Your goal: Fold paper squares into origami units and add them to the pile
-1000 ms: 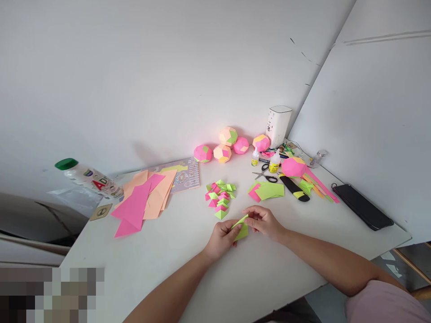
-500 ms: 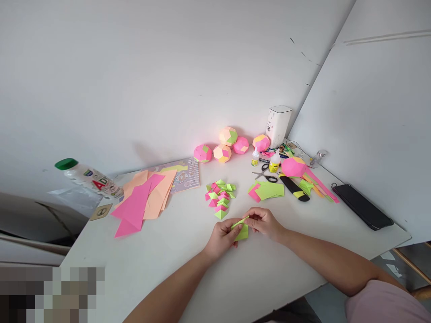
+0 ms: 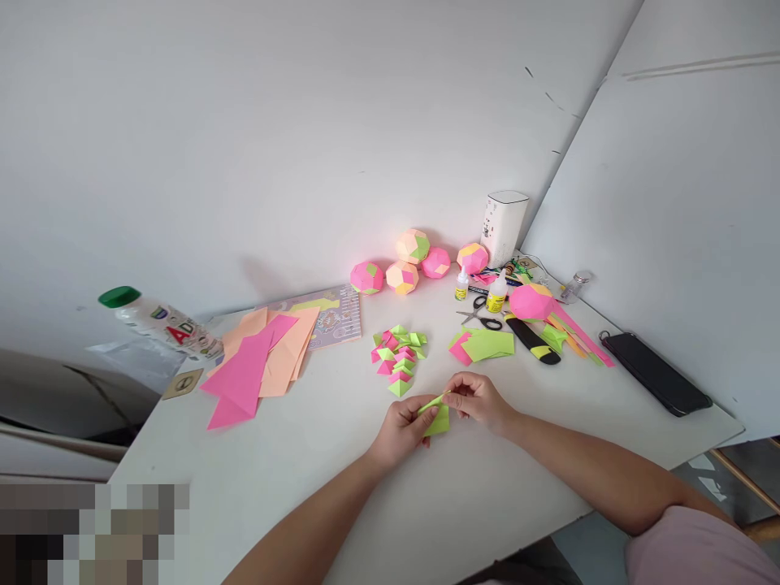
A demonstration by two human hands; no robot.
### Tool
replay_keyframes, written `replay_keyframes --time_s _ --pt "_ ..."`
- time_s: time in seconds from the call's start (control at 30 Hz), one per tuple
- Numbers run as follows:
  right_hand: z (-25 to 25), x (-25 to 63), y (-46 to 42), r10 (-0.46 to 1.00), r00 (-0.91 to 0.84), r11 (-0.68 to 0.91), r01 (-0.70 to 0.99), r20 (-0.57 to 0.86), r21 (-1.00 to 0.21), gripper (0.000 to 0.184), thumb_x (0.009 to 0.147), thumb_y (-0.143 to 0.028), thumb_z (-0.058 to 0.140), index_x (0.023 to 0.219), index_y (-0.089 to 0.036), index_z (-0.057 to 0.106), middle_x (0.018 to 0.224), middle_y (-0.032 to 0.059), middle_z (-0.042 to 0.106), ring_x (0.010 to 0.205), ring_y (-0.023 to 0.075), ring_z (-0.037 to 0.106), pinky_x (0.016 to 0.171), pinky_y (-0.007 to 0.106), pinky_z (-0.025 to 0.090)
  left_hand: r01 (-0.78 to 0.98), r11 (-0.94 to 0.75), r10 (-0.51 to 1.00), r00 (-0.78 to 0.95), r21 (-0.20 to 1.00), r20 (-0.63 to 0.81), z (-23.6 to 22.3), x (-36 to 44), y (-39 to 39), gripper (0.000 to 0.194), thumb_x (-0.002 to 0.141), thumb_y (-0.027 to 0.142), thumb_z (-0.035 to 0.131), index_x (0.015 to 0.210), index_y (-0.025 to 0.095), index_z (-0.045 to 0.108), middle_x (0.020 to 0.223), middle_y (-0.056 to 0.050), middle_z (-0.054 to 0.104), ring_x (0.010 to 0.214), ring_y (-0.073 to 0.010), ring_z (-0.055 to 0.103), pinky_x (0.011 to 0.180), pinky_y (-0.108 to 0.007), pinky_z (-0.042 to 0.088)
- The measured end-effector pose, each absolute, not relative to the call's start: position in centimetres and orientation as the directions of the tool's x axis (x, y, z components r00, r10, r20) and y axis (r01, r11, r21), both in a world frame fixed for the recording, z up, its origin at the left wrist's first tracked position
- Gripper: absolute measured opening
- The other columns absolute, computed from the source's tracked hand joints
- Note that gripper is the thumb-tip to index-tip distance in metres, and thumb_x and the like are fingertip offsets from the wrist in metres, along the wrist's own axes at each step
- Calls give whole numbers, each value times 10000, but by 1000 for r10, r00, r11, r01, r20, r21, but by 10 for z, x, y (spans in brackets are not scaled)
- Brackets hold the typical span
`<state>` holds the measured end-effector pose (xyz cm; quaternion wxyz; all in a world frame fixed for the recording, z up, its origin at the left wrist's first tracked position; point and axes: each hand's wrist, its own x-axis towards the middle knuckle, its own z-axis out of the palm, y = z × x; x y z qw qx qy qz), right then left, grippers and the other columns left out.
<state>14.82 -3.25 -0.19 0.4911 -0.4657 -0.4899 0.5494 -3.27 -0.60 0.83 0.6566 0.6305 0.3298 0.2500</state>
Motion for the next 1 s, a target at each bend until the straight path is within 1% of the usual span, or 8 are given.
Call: replay_keyframes --time_s 0.27,0.7,0.9,1.0 --pt "-1 149 -32 996 -75 -49 -102 -41 -994 272 673 -378 710 708 -152 564 536 -49 499 426 68 442 404 195 339 70 101 742 659 992 -122 6 -33 -5 409 800 458 532 1017 137 663 548 24 499 381 -47 419 387 -186 383" --pt "4 150 -30 993 -89 -93 -167 -79 -982 244 686 -364 696 721 -156 575 552 -48 504 437 68 435 421 204 325 65 122 752 646 990 -135 4 -35 -4 407 797 445 542 1037 133 645 543 28 503 383 -50 436 385 -180 371" --pt "6 148 -34 988 -144 -75 -188 -48 -979 237 752 -372 636 705 -161 540 558 -45 506 431 70 436 428 208 320 73 110 742 657 991 -131 4 -35 -4 399 812 439 525 1006 116 656 536 24 500 380 -45 421 389 -179 366" --pt "6 147 -34 991 -129 -63 -200 -37 -978 260 805 -399 569 710 -161 531 561 -37 508 431 76 441 432 214 323 83 125 747 648 989 -148 4 -34 -4 401 809 443 527 984 109 663 525 26 494 379 -44 424 382 -173 349"
